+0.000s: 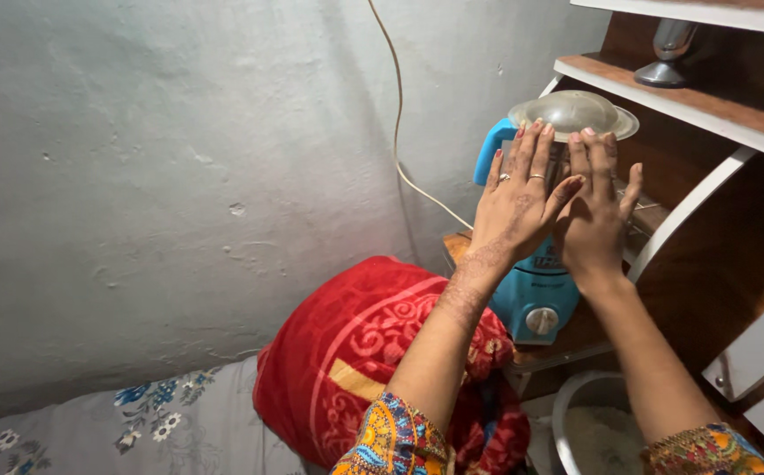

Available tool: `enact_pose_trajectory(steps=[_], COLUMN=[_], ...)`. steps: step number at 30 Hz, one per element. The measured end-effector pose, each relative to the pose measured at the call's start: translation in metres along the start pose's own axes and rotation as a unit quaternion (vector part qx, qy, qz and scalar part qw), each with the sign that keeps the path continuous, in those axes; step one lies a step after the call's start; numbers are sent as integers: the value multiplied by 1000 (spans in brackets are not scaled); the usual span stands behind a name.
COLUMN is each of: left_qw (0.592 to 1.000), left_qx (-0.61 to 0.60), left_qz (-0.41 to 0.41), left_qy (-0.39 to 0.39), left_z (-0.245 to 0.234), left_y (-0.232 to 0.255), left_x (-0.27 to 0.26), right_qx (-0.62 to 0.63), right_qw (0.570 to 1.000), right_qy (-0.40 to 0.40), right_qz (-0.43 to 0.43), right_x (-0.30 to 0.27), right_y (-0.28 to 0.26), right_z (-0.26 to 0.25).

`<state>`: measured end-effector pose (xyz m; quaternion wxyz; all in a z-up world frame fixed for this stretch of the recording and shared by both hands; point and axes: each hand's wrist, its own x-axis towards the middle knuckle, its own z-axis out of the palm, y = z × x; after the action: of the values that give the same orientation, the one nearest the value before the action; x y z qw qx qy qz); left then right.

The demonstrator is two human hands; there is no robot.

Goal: The person plugs in a blender, attaches a steel grinding jar to the blue base, adds rice from a metal bowl into the jar, and secures the lid. They then hold the lid and run the blender in repeated bursts to grind the rice, keeping one hand on the jar while operating the switch.

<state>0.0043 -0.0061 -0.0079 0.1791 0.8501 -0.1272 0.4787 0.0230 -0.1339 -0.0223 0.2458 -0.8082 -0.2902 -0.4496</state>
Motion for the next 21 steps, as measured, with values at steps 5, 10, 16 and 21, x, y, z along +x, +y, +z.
enact_pose_trajectory(steps=[5, 10, 16, 21], left_qw=[1000, 1000, 1000, 1000], left_qx=[11, 2, 2, 3], left_qz=[3, 0, 2, -3], left_qy=[-12, -10, -5, -3], left_z=[2, 4, 6, 3], left_y=[-2, -3, 1, 2], left_x=[2, 0, -2, -1], right_qx=[-4, -6, -13, -27], right_qw=[1000, 1000, 1000, 999], right_qy=[7, -4, -2, 19], right_qz=[-7, -9, -25, -36], right_x=[0, -1, -2, 1], right_y=[1, 3, 4, 7], right_z=[0, -1, -6, -11])
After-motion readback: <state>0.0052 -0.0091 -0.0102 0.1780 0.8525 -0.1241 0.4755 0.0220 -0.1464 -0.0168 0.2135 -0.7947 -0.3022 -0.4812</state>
